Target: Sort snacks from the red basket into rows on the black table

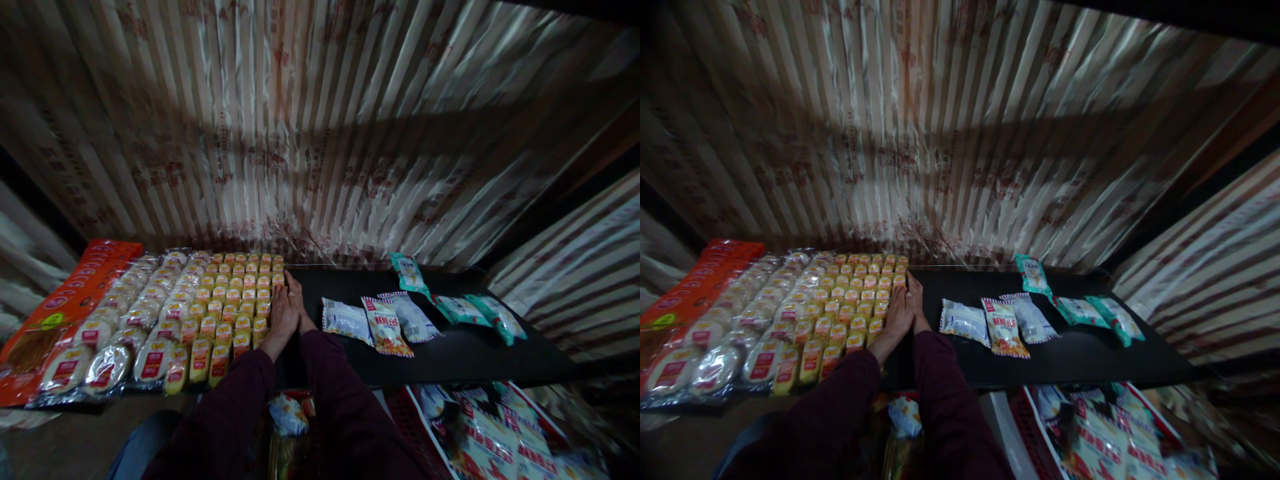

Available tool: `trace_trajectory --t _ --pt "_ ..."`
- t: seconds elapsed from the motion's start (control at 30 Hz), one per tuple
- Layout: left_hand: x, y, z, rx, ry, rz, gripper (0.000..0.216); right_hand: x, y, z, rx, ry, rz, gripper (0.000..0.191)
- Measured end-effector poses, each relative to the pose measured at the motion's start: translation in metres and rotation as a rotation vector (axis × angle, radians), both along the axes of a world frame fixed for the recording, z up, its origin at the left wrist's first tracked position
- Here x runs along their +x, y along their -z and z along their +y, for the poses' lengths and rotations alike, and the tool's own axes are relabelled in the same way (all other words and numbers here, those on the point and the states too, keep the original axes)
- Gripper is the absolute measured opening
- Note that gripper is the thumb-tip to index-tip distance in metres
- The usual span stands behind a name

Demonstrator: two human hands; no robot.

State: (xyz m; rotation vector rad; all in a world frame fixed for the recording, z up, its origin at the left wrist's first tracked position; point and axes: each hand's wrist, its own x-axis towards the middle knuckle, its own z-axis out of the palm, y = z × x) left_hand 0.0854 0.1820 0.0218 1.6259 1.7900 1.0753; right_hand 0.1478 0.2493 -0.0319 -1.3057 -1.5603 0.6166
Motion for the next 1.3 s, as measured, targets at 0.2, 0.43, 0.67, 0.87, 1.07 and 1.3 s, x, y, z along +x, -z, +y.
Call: trace_trajectory --t 0.2,0.43,0.67,0.87,1.07,1.3 --pt "-0.002 -0.002 -0.003 -0.034 0.022 -0.012 0.048 0.005 0.002 0.002 0.023 -0.019 0.009 0.055" --pt "0.001 0.000 -0.010 -0.004 -0.006 0.030 0.048 0.010 0.010 -0.013 -0.026 0.068 0.059 0.054" --pt "0.006 -0.001 -0.031 0.019 0.021 0.097 0.040 0.011 0.011 -0.044 -0.076 0.097 0.176 0.039" --pt "0.008 0.001 -0.064 -0.068 0.032 0.041 0.038 0.009 0.007 -0.086 -0.104 0.071 0.190 0.033" --pt "0.003 -0.005 -0.100 -0.119 0.047 0.023 0.041 0.011 -0.001 -0.121 -0.127 0.030 0.222 0.031" --pt "-0.008 -0.011 -0.141 -0.118 0.131 0.060 0.043 0.010 -0.009 -0.163 -0.109 -0.046 0.132 0.034"
